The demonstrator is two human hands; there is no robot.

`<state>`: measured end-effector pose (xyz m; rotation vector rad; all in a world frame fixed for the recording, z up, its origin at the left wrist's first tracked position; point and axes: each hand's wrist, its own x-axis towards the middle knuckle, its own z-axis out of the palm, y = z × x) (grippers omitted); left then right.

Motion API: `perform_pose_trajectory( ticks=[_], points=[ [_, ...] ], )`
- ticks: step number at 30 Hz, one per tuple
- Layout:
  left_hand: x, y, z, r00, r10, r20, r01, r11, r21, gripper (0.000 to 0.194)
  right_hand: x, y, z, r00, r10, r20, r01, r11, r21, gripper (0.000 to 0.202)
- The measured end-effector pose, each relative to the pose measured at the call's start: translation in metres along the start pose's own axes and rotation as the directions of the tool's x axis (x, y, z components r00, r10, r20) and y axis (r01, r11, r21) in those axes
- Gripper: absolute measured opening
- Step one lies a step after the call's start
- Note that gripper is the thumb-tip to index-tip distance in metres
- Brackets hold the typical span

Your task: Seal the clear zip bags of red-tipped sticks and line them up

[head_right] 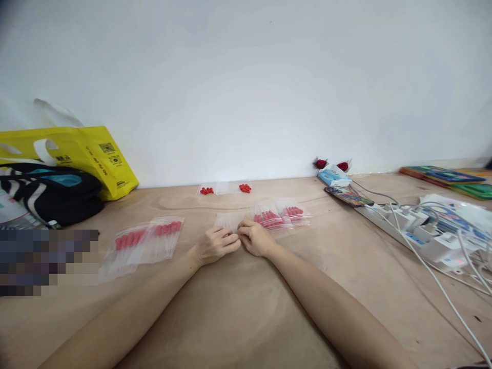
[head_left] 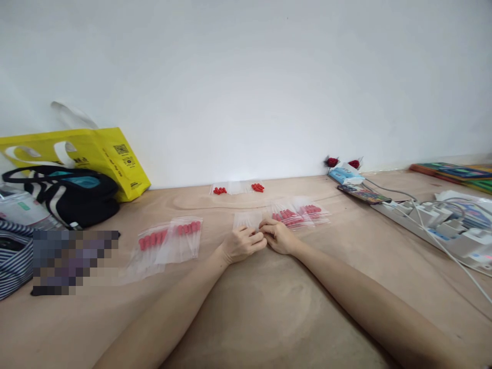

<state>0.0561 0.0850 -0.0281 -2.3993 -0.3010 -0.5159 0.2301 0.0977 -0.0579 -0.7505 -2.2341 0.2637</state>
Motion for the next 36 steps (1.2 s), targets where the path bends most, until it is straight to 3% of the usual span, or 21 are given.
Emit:
perform_pose_trajectory(
  ticks=[2, 4, 7, 9, 12, 15, 20, 23, 28, 32, 36],
  points=[
    [-0.002, 0.003, 0.000, 0.998, -0.051, -0.037, 0.050, 0.998, -0.046, 0.023, 0.000, 0.001, 0.000, 1.000, 0.004, -0.011, -0.004, 1.000, -0.019, 0.019],
    [-0.009, 0.005, -0.002, 0.982, -0.176, -0.071, 0.165, 0.977, -0.134, 0.022, -0.001, 0.001, -0.001, 1.000, -0.002, -0.019, 0.001, 0.999, -0.033, 0.019],
    [-0.029, 0.003, -0.014, 0.890, -0.454, -0.041, 0.423, 0.856, -0.297, 0.016, -0.003, 0.002, -0.003, 1.000, -0.026, -0.009, 0.026, 0.997, -0.070, 0.018],
    [-0.046, 0.000, -0.024, 0.840, -0.540, 0.050, 0.514, 0.764, -0.391, 0.014, -0.005, 0.000, -0.006, 0.999, -0.054, -0.001, 0.054, 0.989, -0.138, 0.015],
    [-0.067, -0.003, -0.035, 0.824, -0.542, 0.164, 0.552, 0.704, -0.447, 0.024, -0.009, -0.006, -0.012, 0.987, -0.157, 0.018, 0.155, 0.943, -0.294, 0.015],
    [-0.073, -0.001, -0.034, 0.818, -0.532, 0.219, 0.569, 0.692, -0.445, 0.030, -0.010, -0.014, -0.015, 0.951, -0.307, 0.048, 0.294, 0.840, -0.455, 0.014],
    [-0.069, 0.000, -0.026, 0.854, -0.491, 0.173, 0.515, 0.752, -0.411, 0.026, -0.007, -0.019, -0.013, 0.896, -0.434, 0.092, 0.394, 0.683, -0.615, 0.018],
    [-0.067, -0.002, -0.025, 0.892, -0.446, 0.069, 0.444, 0.838, -0.318, 0.024, -0.007, -0.016, -0.012, 0.901, -0.427, 0.076, 0.378, 0.687, -0.620, 0.022],
    [-0.061, -0.007, -0.020, 0.961, -0.270, -0.061, 0.258, 0.954, -0.154, 0.024, -0.008, -0.011, -0.013, 0.927, -0.376, 0.013, 0.306, 0.733, -0.608, 0.019],
    [-0.057, -0.008, -0.013, 0.962, -0.249, -0.114, 0.243, 0.968, -0.066, 0.022, -0.007, -0.012, -0.014, 0.930, -0.365, -0.045, 0.274, 0.770, -0.577, 0.018],
    [-0.056, -0.008, -0.012, 0.966, -0.223, -0.129, 0.223, 0.975, -0.011, 0.024, -0.005, -0.015, -0.015, 0.928, -0.372, -0.011, 0.289, 0.738, -0.610, 0.018]
  ],
)
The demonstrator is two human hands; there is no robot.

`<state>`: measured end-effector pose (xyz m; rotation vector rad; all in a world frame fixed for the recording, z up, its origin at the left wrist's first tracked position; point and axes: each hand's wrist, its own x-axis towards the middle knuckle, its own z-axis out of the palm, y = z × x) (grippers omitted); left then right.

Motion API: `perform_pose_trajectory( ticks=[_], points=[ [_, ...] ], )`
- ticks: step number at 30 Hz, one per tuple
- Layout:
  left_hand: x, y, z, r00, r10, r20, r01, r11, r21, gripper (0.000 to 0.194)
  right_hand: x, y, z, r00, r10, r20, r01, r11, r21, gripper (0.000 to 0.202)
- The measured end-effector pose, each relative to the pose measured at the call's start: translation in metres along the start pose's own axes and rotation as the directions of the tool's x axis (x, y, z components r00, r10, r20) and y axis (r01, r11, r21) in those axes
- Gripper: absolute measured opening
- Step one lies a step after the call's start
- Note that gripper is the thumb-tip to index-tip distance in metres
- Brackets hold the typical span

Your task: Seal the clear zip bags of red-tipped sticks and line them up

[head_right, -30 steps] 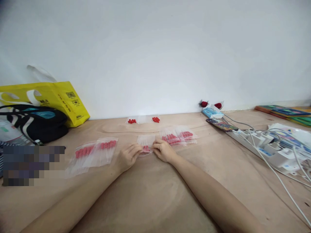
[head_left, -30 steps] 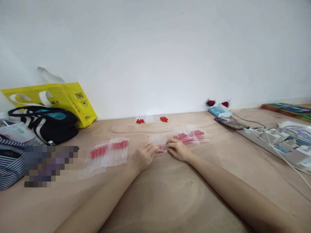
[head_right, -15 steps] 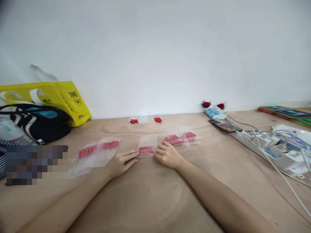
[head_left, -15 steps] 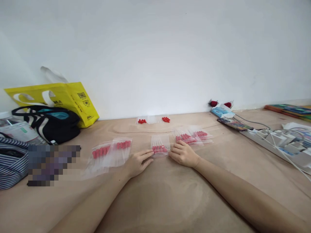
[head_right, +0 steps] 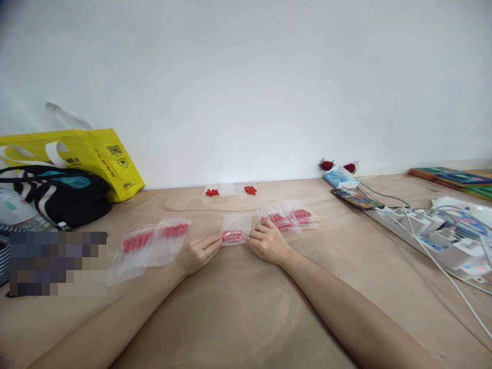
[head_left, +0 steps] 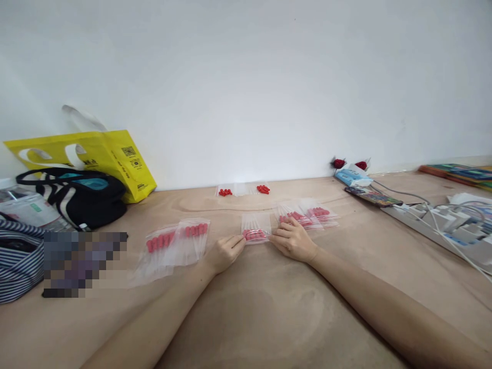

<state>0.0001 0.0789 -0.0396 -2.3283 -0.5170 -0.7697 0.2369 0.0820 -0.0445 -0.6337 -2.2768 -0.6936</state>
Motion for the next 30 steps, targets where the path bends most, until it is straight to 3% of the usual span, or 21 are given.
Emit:
perform_pose_trajectory(
  ticks=[7, 15, 21, 30],
  points=[
    [-0.001, -0.003, -0.009, 0.998, 0.055, 0.003, -0.055, 0.998, 0.008, 0.020, -0.003, 0.007, 0.002, 0.992, -0.127, 0.028, 0.129, 0.988, -0.081, 0.027],
    [-0.004, -0.005, -0.001, 0.998, 0.025, 0.050, -0.025, 1.000, -0.001, 0.021, -0.002, 0.007, 0.003, 0.982, -0.184, 0.042, 0.187, 0.980, -0.064, 0.030],
    [-0.004, -0.007, -0.005, 0.998, 0.020, 0.057, -0.020, 1.000, -0.003, 0.019, -0.004, 0.009, 0.005, 0.992, -0.104, 0.070, 0.107, 0.993, -0.050, 0.027],
    [0.003, -0.007, -0.008, 0.999, 0.031, 0.010, -0.030, 0.999, -0.010, 0.020, 0.001, 0.003, 0.005, 1.000, 0.017, 0.022, -0.017, 1.000, -0.015, 0.018]
  ],
)
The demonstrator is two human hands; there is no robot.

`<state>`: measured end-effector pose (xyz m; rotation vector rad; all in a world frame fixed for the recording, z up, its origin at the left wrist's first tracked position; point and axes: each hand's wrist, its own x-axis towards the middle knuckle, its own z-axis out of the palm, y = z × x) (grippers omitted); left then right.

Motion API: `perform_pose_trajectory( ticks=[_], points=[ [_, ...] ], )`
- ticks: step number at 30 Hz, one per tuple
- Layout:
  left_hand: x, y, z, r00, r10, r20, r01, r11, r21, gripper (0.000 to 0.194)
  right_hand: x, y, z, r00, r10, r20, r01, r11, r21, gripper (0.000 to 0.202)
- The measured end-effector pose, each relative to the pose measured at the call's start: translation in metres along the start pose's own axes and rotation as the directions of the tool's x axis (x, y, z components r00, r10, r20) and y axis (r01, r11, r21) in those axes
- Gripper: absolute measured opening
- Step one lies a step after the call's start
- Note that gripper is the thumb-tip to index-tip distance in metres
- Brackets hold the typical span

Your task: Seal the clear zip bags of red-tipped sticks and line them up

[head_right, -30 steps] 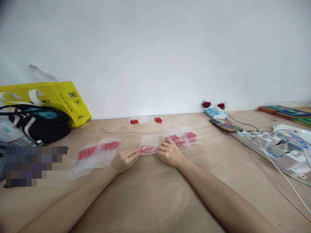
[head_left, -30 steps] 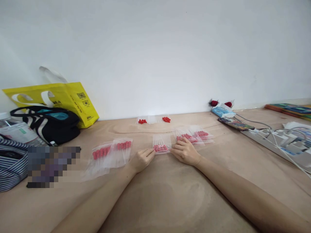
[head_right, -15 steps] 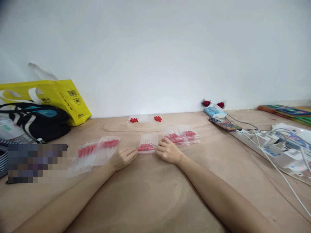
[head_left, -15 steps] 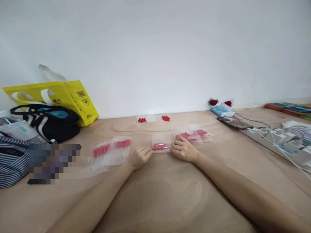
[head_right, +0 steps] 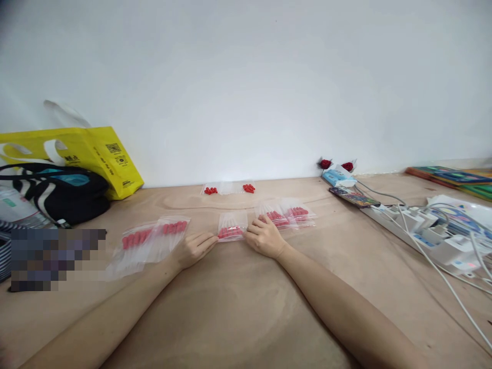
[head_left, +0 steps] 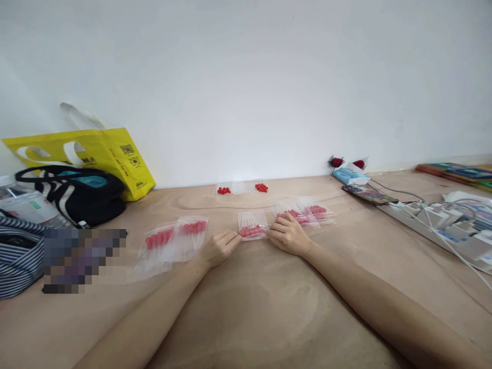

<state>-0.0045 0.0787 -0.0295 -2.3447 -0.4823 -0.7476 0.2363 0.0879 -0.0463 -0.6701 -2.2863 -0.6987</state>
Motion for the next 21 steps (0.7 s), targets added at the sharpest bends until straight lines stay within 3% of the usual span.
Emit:
perform_pose_trajectory(
  ticks=[10, 21],
  points=[
    [0.000, 0.002, 0.001, 0.999, -0.037, -0.036, 0.035, 0.997, -0.062, 0.022, 0.032, -0.033, 0.022, 0.989, -0.119, -0.087, 0.113, 0.991, -0.064, 0.019],
    [-0.004, 0.000, 0.000, 0.993, -0.095, -0.068, 0.085, 0.986, -0.143, 0.022, 0.034, -0.030, 0.017, 0.988, -0.139, -0.066, 0.128, 0.980, -0.149, 0.023]
  ],
)
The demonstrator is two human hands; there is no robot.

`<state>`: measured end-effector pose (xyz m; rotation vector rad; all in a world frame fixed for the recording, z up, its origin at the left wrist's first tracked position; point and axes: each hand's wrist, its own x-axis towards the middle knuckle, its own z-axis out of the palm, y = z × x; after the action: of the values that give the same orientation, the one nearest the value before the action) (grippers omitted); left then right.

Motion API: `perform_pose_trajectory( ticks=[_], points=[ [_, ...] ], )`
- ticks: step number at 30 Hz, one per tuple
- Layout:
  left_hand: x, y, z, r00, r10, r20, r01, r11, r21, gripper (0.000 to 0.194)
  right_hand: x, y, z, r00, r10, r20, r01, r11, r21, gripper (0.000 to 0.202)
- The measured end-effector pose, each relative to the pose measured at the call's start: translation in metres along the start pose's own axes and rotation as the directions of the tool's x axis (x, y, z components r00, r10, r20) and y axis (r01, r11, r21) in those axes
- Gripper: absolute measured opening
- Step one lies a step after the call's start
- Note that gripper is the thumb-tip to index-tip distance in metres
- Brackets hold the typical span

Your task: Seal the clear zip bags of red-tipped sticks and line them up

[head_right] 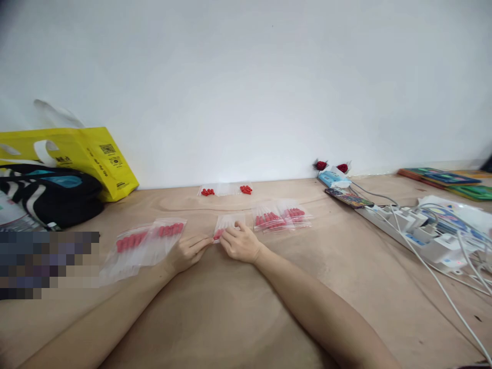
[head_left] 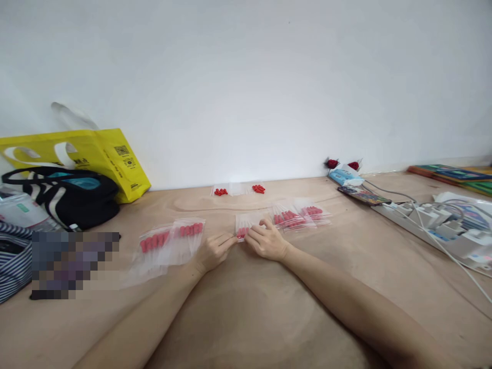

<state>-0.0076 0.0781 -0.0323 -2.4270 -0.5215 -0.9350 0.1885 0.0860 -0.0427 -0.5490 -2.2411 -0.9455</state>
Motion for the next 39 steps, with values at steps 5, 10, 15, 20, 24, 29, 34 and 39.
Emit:
perform_pose_trajectory(
  ticks=[5, 10, 15, 20, 24, 29, 34, 39],
  points=[
    [0.000, 0.000, -0.002, 1.000, -0.016, -0.002, 0.016, 0.999, -0.030, 0.020, -0.014, 0.013, -0.008, 1.000, 0.007, 0.029, -0.006, 0.999, -0.038, 0.022],
    [-0.002, 0.000, -0.001, 0.999, -0.029, 0.023, 0.030, 0.999, -0.034, 0.022, -0.026, 0.019, -0.015, 0.998, 0.034, 0.060, -0.033, 0.999, -0.025, 0.023],
    [-0.004, 0.001, -0.001, 0.996, -0.067, 0.058, 0.069, 0.997, -0.026, 0.023, -0.034, 0.023, -0.019, 0.995, 0.086, 0.051, -0.086, 0.996, 0.009, 0.021],
    [-0.006, 0.000, -0.002, 0.994, -0.087, 0.068, 0.089, 0.996, -0.030, 0.023, -0.041, 0.025, -0.018, 0.988, 0.154, 0.031, -0.155, 0.987, 0.034, 0.022],
    [-0.010, -0.006, -0.004, 0.988, -0.123, 0.098, 0.125, 0.992, -0.017, 0.023, -0.047, 0.028, -0.018, 0.980, 0.193, 0.039, -0.196, 0.976, 0.091, 0.019],
    [-0.003, 0.003, -0.015, 0.938, -0.249, 0.242, 0.251, 0.968, 0.026, 0.020, -0.054, 0.026, -0.030, 0.959, 0.240, 0.151, -0.264, 0.949, 0.173, 0.017],
    [0.018, 0.033, -0.012, 0.857, -0.308, 0.412, 0.318, 0.947, 0.046, 0.053, -0.059, 0.017, -0.046, 0.934, 0.251, 0.253, -0.315, 0.914, 0.255, 0.017],
    [0.029, 0.031, 0.010, 0.663, -0.419, 0.621, 0.452, 0.885, 0.114, 0.054, -0.059, 0.015, -0.052, 0.916, 0.260, 0.305, -0.357, 0.875, 0.326, 0.018]
  ],
)
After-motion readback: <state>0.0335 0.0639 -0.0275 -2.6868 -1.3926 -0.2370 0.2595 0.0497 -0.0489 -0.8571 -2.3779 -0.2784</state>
